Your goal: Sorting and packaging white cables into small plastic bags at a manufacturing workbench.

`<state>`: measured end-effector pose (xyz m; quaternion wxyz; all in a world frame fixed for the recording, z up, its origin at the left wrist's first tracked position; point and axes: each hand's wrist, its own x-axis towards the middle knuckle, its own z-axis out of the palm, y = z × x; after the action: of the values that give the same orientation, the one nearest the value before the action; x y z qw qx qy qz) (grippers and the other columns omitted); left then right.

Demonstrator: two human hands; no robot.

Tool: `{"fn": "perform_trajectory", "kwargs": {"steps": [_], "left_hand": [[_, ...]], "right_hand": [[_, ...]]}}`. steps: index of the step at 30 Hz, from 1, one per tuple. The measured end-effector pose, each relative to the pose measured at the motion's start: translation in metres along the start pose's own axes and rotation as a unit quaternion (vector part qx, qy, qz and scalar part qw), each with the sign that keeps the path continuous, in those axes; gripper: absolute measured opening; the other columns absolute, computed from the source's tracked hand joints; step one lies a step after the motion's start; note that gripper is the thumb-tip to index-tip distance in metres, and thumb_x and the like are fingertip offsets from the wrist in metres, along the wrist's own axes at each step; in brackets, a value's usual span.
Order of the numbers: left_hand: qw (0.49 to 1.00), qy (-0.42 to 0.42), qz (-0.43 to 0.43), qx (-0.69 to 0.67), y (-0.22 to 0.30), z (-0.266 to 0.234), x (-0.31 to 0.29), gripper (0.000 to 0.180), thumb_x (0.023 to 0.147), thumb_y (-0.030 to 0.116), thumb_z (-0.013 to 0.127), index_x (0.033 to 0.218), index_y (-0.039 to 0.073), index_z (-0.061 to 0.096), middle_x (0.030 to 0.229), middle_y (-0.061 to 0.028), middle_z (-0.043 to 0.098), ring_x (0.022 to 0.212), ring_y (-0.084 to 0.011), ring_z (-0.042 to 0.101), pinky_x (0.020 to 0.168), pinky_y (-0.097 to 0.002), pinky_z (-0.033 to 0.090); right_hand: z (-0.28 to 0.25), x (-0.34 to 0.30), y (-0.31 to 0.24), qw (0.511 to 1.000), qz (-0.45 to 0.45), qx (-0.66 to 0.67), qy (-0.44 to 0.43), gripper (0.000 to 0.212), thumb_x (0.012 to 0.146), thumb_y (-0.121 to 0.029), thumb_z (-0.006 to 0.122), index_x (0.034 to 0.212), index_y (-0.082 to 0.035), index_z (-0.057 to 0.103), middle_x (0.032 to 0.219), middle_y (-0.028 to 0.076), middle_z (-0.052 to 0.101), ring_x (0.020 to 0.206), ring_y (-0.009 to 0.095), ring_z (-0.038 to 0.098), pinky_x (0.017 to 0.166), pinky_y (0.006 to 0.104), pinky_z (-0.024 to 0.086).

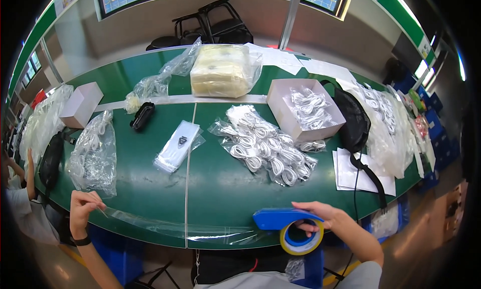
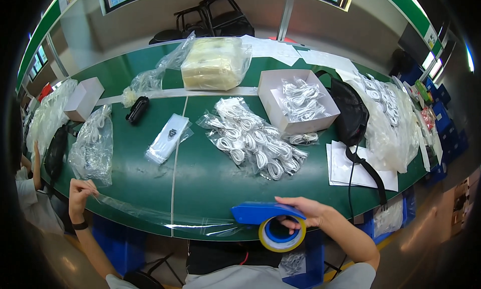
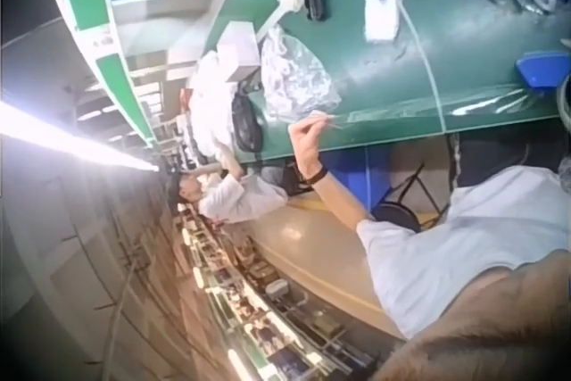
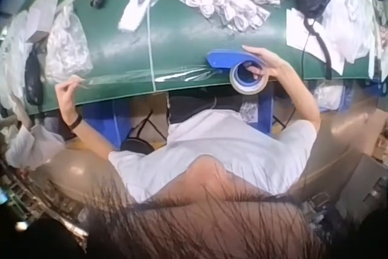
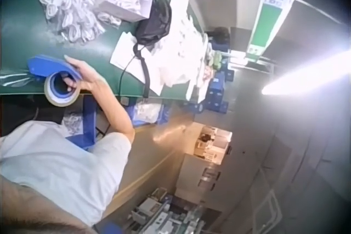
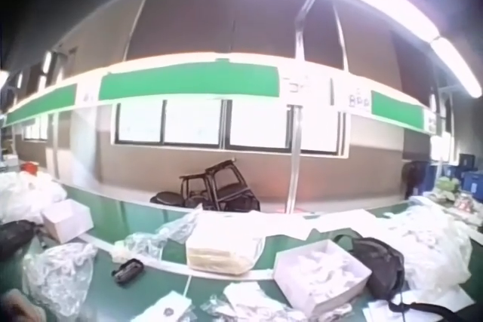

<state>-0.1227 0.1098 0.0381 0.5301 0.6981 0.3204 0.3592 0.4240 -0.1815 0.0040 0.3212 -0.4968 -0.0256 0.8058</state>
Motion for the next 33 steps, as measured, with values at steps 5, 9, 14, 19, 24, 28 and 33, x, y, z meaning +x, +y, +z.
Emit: {"fn": "perform_trajectory", "kwargs": {"steps": [5,9,14,19,24,28,33], "left_hand": [[0.997,0.046,0.031,-0.059,-0.004,-0.005,0.000,0.014,0.079,0.007,0.070,0.073,-0.006,0.069,0.070,-0.0172,0.068,0.068,-0.0230,0.062,0.060,-0.0316,0.051],[0.997,0.038,-0.018,-0.063,-0.005,-0.011,0.004,0.017,0.081,0.011,0.072,0.076,-0.005,0.069,0.072,-0.0172,0.068,0.068,-0.0233,0.062,0.061,-0.0332,0.050],[0.998,0.024,-0.040,-0.040,0.008,0.001,0.016,0.013,0.083,0.009,0.070,0.078,-0.003,0.069,0.075,-0.0169,0.069,0.069,-0.0242,0.063,0.063,-0.0337,0.051],[0.996,0.040,-0.072,-0.016,0.011,-0.006,0.017,0.013,0.089,0.011,0.069,0.087,0.000,0.062,0.078,-0.0145,0.067,0.073,-0.0209,0.066,0.067,-0.0324,0.054],[0.981,0.040,-0.187,0.035,0.002,0.005,0.030,0.015,0.089,0.011,0.069,0.087,-0.004,0.069,0.076,-0.0116,0.070,0.062,-0.0161,0.067,0.058,-0.0273,0.056],[0.952,-0.034,-0.292,0.087,-0.007,0.035,0.038,0.016,0.089,0.012,0.070,0.089,-0.004,0.071,0.079,-0.0103,0.072,0.061,-0.0130,0.065,0.059,-0.0250,0.055],[0.978,0.075,-0.184,0.057,-0.034,0.053,0.036,0.016,0.092,0.012,0.065,0.089,-0.003,0.070,0.079,-0.0081,0.071,0.057,-0.0097,0.061,0.054,-0.0224,0.052]], "right_hand": [[0.008,0.005,0.026,0.990,-0.025,0.113,-0.076,0.048,0.105,-0.040,0.033,0.085,0.000,0.053,0.061,0.013,0.050,0.042,0.017,0.048,0.067,0.0410,0.063],[-0.003,0.006,0.043,0.972,-0.070,0.174,-0.144,0.039,0.096,-0.033,0.036,0.090,0.002,0.053,0.072,0.017,0.055,0.056,0.023,0.055,0.087,0.0462,0.057],[0.002,0.003,0.055,0.935,-0.145,0.310,-0.096,0.028,0.091,-0.025,0.040,0.094,0.001,0.050,0.077,0.014,0.055,0.067,0.025,0.055,0.108,0.0490,0.043],[-0.002,0.003,0.067,0.886,-0.138,0.410,-0.167,0.030,0.096,-0.025,0.041,0.099,0.002,0.053,0.072,0.009,0.054,0.068,0.021,0.059,0.101,0.0447,0.047],[0.008,-0.003,0.078,0.797,-0.098,0.544,-0.243,0.022,0.096,-0.026,0.042,0.093,-0.005,0.049,0.069,-0.002,0.048,0.054,0.007,0.053,0.084,0.0318,0.054],[0.006,-0.007,0.080,0.758,-0.112,0.599,-0.232,0.017,0.096,-0.022,0.044,0.093,-0.007,0.049,0.070,-0.005,0.051,0.051,0.003,0.054,0.082,0.0294,0.054],[0.009,-0.011,0.081,0.771,-0.112,0.591,-0.211,0.015,0.095,-0.021,0.045,0.092,-0.007,0.049,0.070,-0.006,0.052,0.052,0.002,0.055,0.081,0.0293,0.055]]}}
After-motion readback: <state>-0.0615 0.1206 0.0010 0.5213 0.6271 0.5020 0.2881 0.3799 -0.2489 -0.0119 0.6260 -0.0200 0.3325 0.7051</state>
